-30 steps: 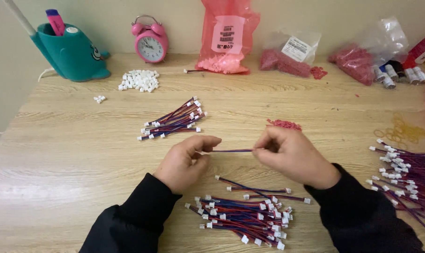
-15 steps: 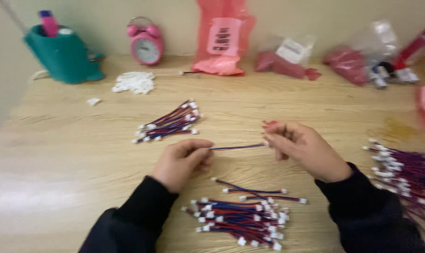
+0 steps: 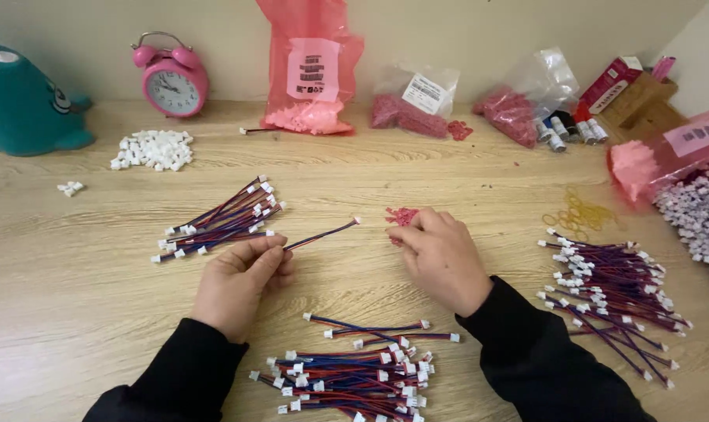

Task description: Assembling electronic wire harnesses by manually inserting wires into plastic connector housings

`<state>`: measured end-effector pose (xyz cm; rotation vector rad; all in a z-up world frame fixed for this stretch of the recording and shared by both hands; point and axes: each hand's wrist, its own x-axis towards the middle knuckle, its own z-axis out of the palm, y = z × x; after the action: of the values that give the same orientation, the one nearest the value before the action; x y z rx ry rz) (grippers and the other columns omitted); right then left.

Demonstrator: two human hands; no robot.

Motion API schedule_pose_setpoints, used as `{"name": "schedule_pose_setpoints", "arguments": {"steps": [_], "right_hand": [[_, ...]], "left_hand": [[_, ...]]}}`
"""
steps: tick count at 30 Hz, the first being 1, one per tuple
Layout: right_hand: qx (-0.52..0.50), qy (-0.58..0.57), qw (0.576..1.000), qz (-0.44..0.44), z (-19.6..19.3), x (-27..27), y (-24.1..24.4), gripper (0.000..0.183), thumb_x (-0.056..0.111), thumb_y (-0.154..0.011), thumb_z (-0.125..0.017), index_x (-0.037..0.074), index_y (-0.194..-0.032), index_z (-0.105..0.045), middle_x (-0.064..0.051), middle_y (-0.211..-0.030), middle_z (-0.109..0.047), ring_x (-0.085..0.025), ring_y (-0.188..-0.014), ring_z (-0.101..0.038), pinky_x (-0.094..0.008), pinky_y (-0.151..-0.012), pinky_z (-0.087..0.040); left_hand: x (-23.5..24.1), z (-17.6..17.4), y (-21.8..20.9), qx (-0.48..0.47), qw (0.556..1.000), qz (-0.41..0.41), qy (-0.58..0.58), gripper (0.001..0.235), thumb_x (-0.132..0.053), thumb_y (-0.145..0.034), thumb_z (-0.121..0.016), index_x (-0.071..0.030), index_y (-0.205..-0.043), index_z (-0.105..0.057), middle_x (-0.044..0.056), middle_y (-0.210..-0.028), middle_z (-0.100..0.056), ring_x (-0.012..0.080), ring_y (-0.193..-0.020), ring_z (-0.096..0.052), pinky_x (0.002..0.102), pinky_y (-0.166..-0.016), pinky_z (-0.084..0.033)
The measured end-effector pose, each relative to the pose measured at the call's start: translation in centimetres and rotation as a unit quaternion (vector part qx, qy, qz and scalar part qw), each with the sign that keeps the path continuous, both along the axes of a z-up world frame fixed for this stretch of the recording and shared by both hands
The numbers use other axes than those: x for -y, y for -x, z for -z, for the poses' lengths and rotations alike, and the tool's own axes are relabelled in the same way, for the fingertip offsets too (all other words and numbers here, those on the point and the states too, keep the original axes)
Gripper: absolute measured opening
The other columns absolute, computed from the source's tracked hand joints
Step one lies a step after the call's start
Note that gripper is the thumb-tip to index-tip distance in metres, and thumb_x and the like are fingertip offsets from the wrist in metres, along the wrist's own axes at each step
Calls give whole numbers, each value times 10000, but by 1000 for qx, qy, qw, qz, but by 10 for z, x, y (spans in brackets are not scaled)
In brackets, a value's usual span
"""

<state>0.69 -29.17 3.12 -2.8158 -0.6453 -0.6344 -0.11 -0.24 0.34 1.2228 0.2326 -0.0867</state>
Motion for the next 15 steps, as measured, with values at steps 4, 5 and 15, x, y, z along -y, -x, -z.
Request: {"name": "schedule_pose_setpoints", "arguments": {"steps": [4, 5, 15], "right_hand": [[-25, 40, 998, 37, 1, -11, -4, 253, 246, -781, -600, 317, -982, -736, 24, -880, -570, -242, -873, -585, -415, -745, -495], [-34, 11, 999, 17, 1, -13, -4, 230, 228, -788, -607, 287, -961, -747, -1, -872, -588, -269, -870, -604, -425, -748, -497], [-39, -34, 998, 33, 3, 0, -28, 109, 299, -840, -671, 260, -896, -756, -33, -812, -629, -304, -838, -641, -431, -744, -504]], "left_hand": [[-1, 0, 1, 9, 1000, 5, -18, 231, -15, -906, -615, 72, -1118, -649, 235, -914, -710, 248, -779, -703, 358, -705, -624], [-1, 1, 1, 15, 1000, 8, -18, 228, -18, -907, -615, 67, -1116, -652, 219, -900, -709, 234, -764, -697, 350, -694, -623], [-2, 6, 0, 35, 999, 15, -13, 223, -27, -899, -631, 53, -1105, -662, 199, -863, -711, 212, -726, -696, 334, -664, -633]]}}
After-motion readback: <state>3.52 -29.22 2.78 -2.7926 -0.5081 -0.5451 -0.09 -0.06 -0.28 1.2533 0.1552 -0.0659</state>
